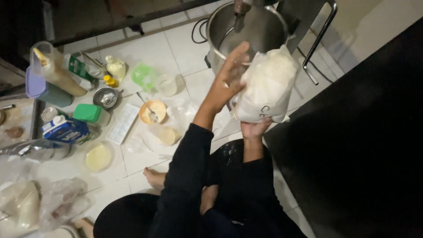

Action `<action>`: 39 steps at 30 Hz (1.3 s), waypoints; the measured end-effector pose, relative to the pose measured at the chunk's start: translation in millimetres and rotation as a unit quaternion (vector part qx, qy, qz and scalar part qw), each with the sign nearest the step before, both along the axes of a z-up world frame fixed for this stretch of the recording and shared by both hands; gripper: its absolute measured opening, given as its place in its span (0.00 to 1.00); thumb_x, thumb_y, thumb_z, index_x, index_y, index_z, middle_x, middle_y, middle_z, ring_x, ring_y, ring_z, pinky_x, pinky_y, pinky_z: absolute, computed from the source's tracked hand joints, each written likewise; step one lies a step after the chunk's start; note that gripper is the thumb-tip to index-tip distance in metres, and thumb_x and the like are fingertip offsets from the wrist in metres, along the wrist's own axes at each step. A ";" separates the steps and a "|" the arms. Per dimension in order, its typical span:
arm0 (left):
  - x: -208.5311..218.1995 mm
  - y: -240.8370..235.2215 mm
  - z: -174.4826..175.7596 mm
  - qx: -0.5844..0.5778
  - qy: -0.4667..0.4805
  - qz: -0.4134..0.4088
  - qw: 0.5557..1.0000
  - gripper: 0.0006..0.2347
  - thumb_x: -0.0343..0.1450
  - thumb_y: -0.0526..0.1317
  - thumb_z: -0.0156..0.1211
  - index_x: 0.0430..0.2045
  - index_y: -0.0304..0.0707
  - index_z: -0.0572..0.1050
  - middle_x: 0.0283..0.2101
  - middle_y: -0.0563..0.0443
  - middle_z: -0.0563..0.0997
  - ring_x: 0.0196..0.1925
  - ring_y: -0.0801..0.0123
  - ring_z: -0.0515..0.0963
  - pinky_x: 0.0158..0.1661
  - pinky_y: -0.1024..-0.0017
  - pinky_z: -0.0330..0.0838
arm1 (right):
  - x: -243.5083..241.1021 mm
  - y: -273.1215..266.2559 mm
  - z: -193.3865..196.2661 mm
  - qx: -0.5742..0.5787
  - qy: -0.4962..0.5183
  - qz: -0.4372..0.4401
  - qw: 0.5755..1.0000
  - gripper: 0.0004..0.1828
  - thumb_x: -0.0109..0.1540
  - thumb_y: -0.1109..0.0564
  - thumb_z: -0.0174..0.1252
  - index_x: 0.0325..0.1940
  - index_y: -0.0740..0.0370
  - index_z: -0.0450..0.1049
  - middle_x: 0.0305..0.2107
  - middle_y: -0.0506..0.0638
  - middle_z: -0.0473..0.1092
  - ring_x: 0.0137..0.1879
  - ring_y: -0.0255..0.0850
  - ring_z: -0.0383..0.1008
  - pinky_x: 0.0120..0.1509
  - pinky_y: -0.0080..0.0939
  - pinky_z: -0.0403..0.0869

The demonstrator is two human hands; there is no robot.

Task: Preparing flour for baking by opening bags, weighing specific amounts on a digital scale, and pouring them into an industrial mixer.

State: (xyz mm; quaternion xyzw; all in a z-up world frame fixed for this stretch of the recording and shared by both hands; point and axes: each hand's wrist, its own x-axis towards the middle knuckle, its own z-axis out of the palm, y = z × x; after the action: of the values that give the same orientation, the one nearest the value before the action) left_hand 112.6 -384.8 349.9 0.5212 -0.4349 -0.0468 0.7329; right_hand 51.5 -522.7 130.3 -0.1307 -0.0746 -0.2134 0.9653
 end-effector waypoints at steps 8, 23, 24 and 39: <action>26.4 -94.4 -45.1 0.085 0.325 0.036 0.941 0.41 0.71 0.55 0.62 0.77 0.49 0.44 0.75 0.27 0.52 0.76 0.37 0.55 0.70 0.43 0.55 | 32.4 -54.4 44.6 -0.003 0.142 -0.117 0.983 0.36 0.62 0.44 0.65 0.72 0.58 0.66 0.68 0.59 0.65 0.72 0.55 0.66 0.80 0.69 0.60; 90.5 -184.7 -63.5 -0.207 0.567 -0.111 0.789 0.45 0.71 0.75 0.44 0.76 0.41 0.49 0.75 0.34 0.54 0.75 0.45 0.57 0.71 0.46 0.57 | 108.3 -100.4 198.1 -0.474 0.372 -0.328 0.727 0.42 0.56 0.51 0.83 0.68 0.49 0.67 0.48 0.57 0.73 0.53 0.47 0.78 0.55 0.55 0.75; 100.5 -194.8 -74.0 -0.245 0.584 -0.109 0.766 0.44 0.72 0.75 0.44 0.75 0.40 0.51 0.75 0.36 0.55 0.74 0.48 0.59 0.71 0.48 0.59 | 120.0 -106.0 199.6 -0.504 0.396 -0.326 0.695 0.41 0.54 0.49 0.83 0.66 0.49 0.69 0.44 0.56 0.75 0.49 0.47 0.80 0.52 0.55 0.76; 99.1 -97.0 -40.7 0.352 0.191 0.131 0.907 0.21 0.73 0.57 0.50 0.39 0.40 0.82 0.27 0.51 0.86 0.34 0.64 0.88 0.36 0.67 0.82 | 144.9 -134.4 208.5 -0.706 0.415 -0.249 0.516 0.34 0.58 0.42 0.77 0.64 0.54 0.74 0.48 0.65 0.76 0.57 0.60 0.77 0.56 0.60 0.74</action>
State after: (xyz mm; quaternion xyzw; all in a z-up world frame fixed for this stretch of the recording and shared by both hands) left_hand 211.7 -481.8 309.2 0.7785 -0.1692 -0.1988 0.5708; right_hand 196.4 -657.1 338.8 -0.8566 0.2439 -0.2434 0.3840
